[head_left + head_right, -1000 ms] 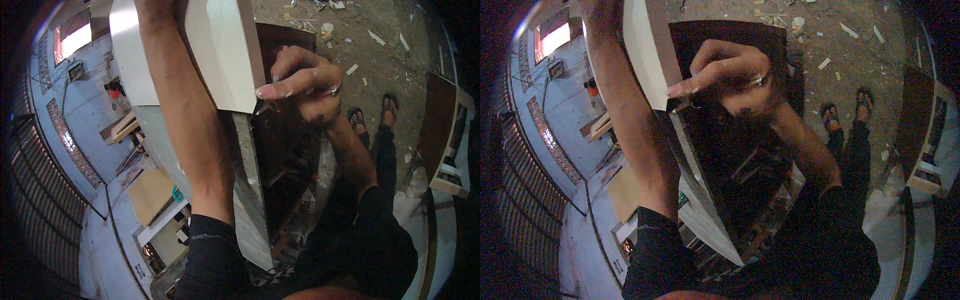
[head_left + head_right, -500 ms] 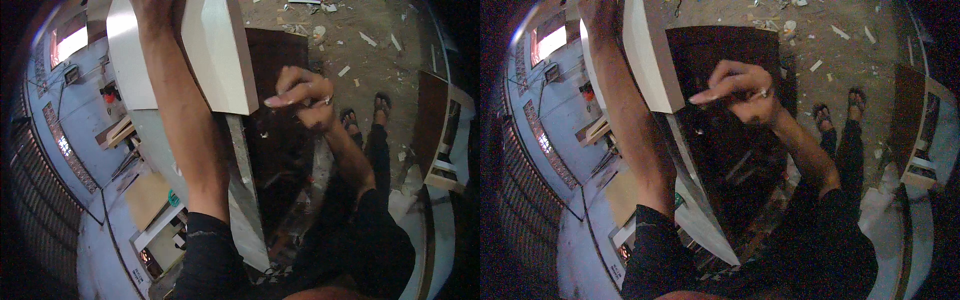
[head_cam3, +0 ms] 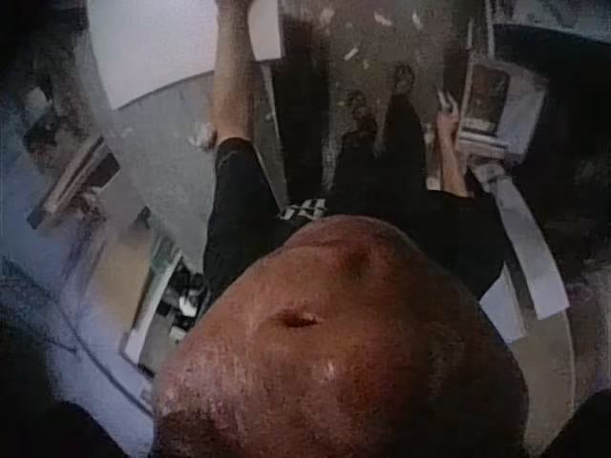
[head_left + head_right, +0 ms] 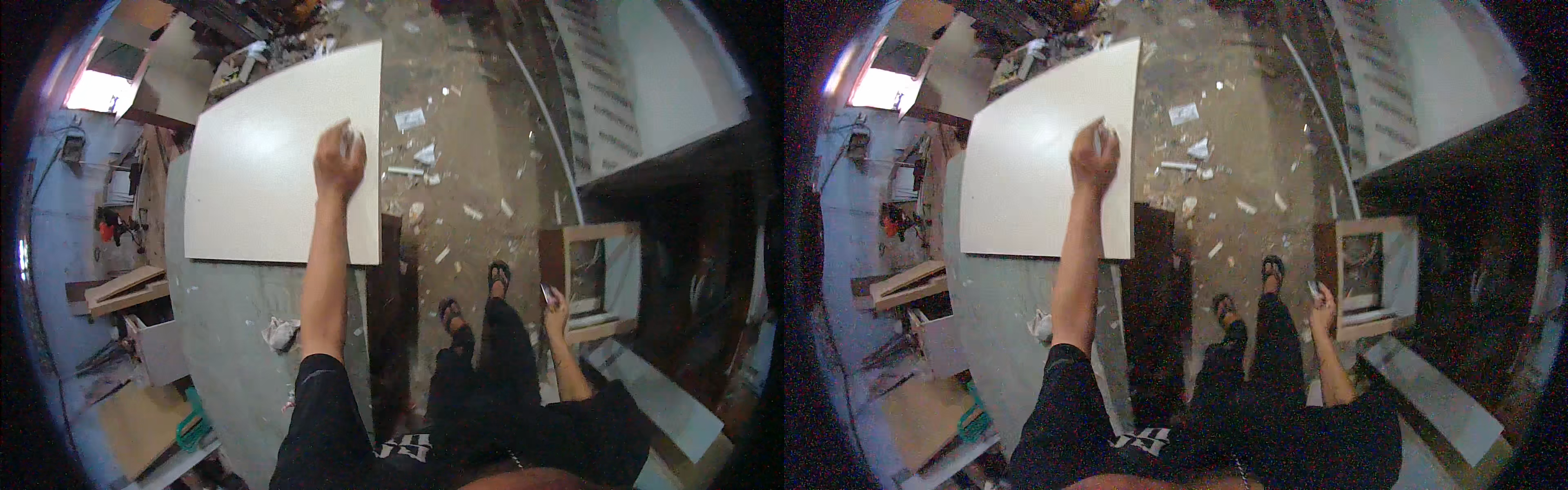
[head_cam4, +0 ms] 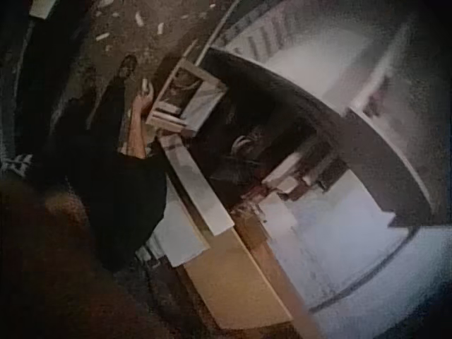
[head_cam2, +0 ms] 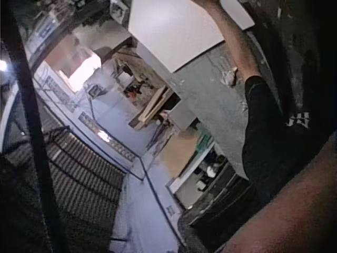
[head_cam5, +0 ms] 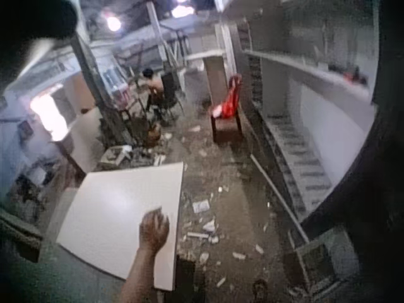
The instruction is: The person trims the excess edge banding from a white furniture panel using a utility blade, carefully sliding the blade along the edges and corners to remove thin strips of white material.
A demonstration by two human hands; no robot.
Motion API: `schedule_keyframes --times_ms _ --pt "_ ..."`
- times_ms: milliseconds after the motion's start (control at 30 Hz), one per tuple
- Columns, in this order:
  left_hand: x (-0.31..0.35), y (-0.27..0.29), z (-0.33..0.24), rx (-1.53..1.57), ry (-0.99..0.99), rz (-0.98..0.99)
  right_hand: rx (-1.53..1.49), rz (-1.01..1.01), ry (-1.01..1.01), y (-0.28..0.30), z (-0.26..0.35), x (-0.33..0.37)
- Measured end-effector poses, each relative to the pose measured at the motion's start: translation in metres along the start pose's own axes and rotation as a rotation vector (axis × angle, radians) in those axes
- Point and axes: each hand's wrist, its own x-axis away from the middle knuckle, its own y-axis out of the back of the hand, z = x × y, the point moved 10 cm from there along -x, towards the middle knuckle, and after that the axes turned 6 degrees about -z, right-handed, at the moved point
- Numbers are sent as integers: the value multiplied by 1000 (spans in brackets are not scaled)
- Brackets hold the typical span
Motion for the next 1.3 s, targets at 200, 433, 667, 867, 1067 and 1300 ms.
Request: schedule_keyframes --times_ms 200,433,667,867,1067,1300 --pt "62 39 -34 -9 2 65 -97 -35 -160 61 38 -61" --pt "102 40 -79 -23 23 145 -86 333 201 -41 248 -135" --pt "99 31 -58 -92 204 174 -361 448 80 -80 319 -173" --pt "51 5 -20 -190 201 168 -359 410 -37 -126 324 -213" --pt "-66 -65 34 -246 148 288 -346 400 -133 -216 312 -247" --pt "-196 -139 48 -123 95 319 -779 465 -424 -382 362 -277"
